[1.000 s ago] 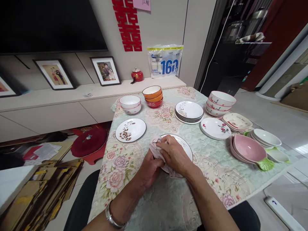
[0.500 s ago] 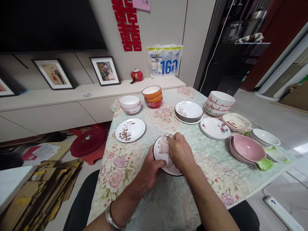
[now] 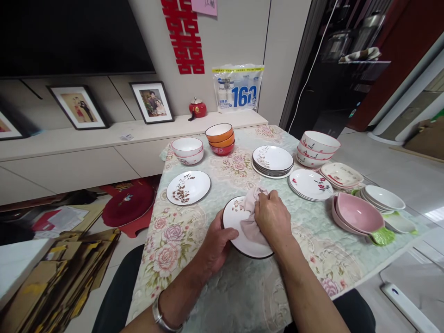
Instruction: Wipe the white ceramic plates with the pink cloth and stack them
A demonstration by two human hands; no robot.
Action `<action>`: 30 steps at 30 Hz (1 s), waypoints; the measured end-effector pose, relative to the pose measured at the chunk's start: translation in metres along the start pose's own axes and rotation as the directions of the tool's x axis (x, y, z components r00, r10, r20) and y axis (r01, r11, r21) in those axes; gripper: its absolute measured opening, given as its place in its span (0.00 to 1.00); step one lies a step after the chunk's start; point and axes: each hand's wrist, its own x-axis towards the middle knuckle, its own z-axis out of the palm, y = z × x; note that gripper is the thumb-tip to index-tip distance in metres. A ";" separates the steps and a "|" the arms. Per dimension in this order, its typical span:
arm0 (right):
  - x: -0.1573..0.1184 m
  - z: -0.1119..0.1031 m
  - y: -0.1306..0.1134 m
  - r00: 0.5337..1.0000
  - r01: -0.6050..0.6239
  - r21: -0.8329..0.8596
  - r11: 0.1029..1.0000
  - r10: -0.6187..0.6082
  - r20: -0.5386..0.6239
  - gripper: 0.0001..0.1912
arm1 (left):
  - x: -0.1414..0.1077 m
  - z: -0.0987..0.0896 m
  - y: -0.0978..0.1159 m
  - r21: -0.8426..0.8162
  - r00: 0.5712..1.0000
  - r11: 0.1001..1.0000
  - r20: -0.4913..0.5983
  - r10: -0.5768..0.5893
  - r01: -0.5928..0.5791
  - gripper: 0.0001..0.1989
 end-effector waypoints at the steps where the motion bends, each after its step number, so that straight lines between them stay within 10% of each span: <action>1: 0.000 0.001 0.000 1.000 -0.004 -0.014 1.000 0.004 -0.003 0.16 | -0.001 0.001 0.000 -0.015 1.000 1.000 -0.014 0.005 -0.005 0.39; 7: -0.002 0.004 -0.010 0.973 0.232 0.141 0.963 -0.230 -0.028 0.15 | 0.000 0.001 0.000 -0.021 1.000 1.000 0.009 0.023 -0.023 0.42; 13: -0.009 0.001 -0.024 0.824 0.539 0.422 0.729 -0.559 -0.087 0.16 | 0.002 -0.002 -0.002 -0.039 0.997 0.999 0.078 0.014 -0.011 0.41; 23: -0.001 0.001 -0.001 1.000 0.026 -0.003 1.000 -0.026 -0.017 0.15 | 0.001 -0.002 0.001 -0.025 0.999 1.000 0.039 -0.012 0.013 0.40; 30: -0.001 0.004 -0.002 0.998 0.063 -0.010 0.998 -0.063 -0.024 0.15 | -0.001 0.002 -0.006 -0.046 0.999 0.998 -0.016 0.046 -0.047 0.40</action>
